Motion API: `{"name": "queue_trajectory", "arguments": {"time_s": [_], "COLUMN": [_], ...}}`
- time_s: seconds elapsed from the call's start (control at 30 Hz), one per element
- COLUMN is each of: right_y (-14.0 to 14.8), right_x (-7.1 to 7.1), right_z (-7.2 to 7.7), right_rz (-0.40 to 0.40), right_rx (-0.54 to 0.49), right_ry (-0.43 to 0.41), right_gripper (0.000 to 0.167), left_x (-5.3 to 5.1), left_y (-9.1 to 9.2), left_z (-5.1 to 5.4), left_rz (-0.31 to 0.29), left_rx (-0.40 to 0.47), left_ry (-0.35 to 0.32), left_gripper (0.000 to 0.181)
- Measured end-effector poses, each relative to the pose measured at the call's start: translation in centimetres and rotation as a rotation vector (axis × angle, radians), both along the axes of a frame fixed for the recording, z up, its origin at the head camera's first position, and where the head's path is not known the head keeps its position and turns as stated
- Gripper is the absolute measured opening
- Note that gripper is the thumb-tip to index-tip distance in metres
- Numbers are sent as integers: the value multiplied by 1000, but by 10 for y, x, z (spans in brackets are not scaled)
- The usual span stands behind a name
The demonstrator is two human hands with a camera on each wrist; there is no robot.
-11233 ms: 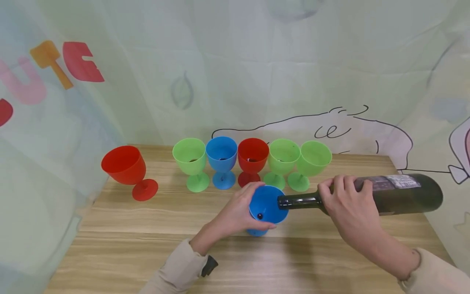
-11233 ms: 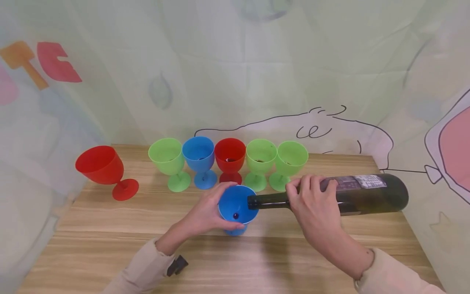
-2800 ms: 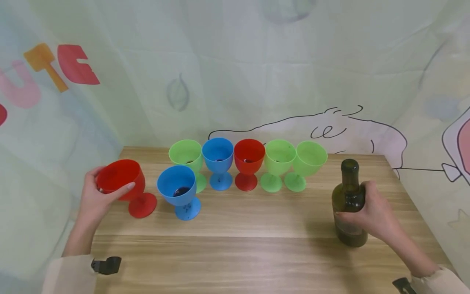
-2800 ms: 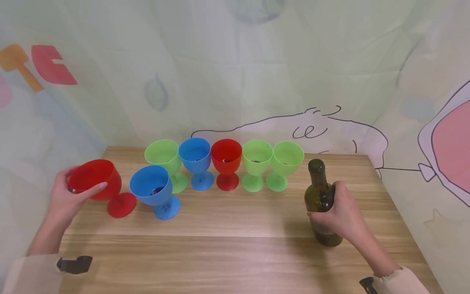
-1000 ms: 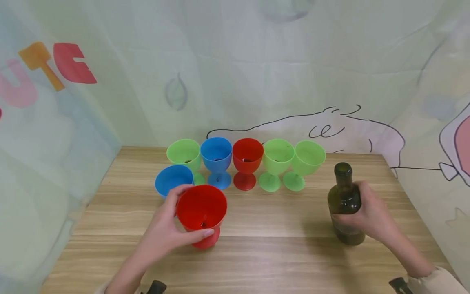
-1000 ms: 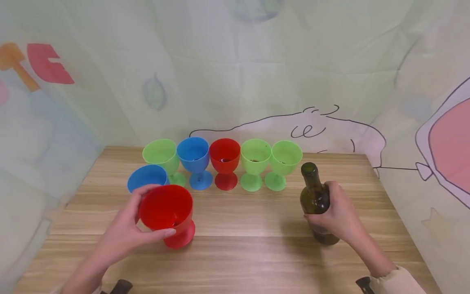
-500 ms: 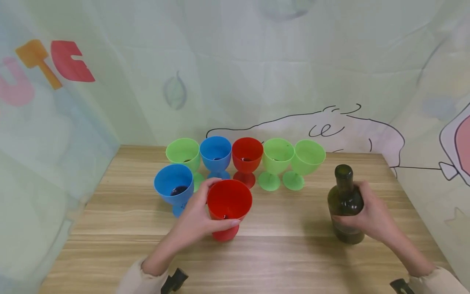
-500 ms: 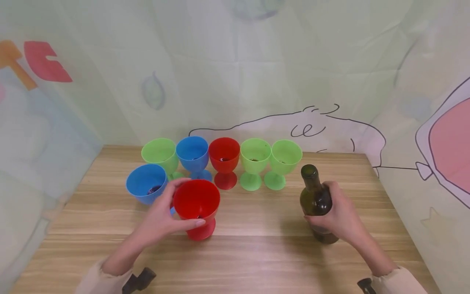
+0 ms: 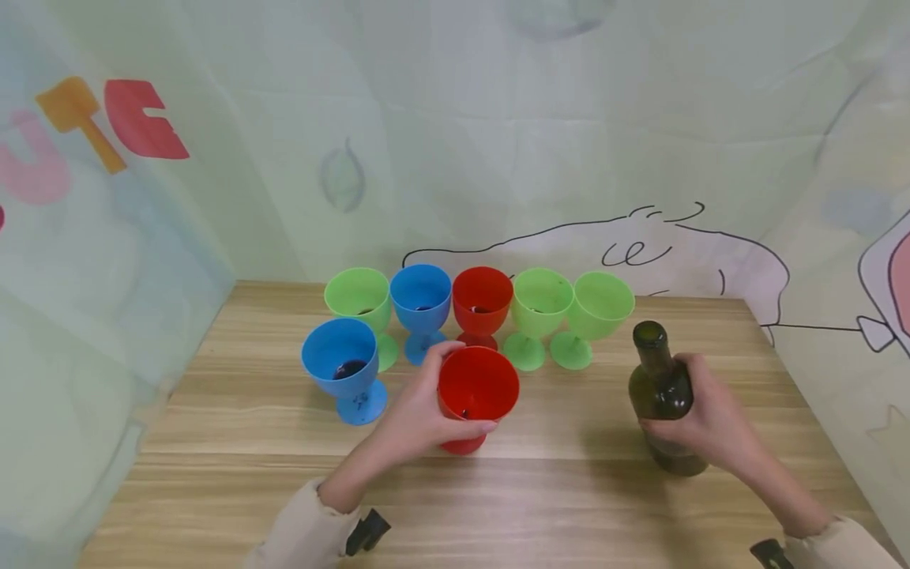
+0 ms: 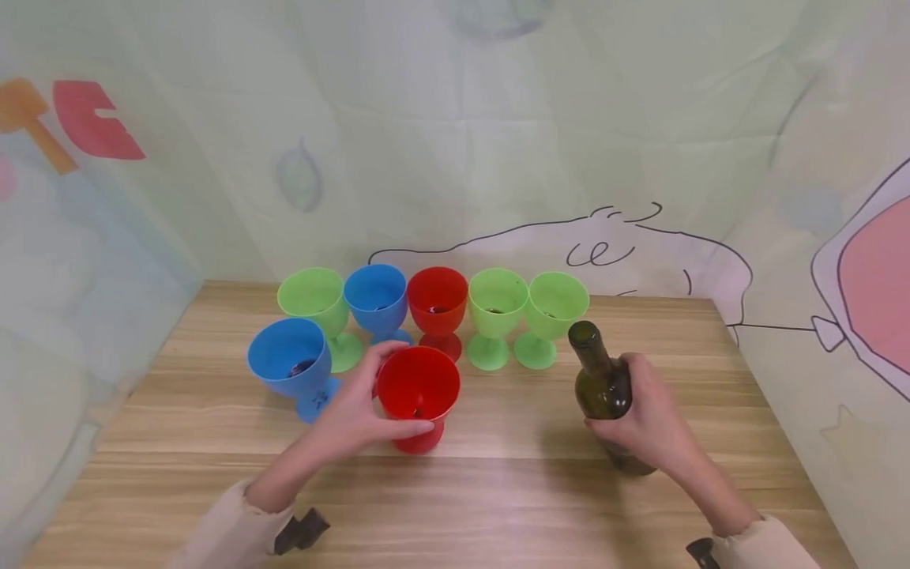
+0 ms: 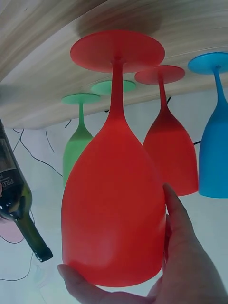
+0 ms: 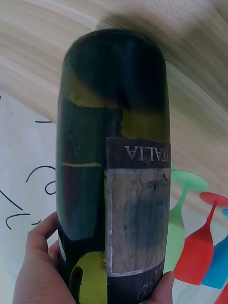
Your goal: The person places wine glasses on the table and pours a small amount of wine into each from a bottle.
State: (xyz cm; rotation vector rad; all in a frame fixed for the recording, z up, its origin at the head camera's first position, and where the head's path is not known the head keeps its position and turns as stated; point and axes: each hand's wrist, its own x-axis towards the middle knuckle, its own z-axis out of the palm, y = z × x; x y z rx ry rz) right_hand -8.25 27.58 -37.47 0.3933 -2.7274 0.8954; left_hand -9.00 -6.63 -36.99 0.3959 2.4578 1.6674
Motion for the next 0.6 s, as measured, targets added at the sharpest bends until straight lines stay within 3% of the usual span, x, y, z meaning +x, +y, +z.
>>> {"name": "queue_trajectory", "arguments": {"time_s": [0.27,0.43,0.6], "right_y": [-12,-22,-32], "right_x": [-2,-2,0], "right_z": [-5,3,6], "right_rz": [30,-14,-23], "right_rx": [137,328,491], "right_ry": [78,55,128], "right_gripper": [71,74,74], "left_x": [-2,-2,-3], "left_y": [7,9,12], "left_z": [1,3,2], "left_rz": [-47,-61,-77], "left_rx": [-8,-31,-50], "left_ry": [28,56,79], "left_gripper": [89,86,83]}}
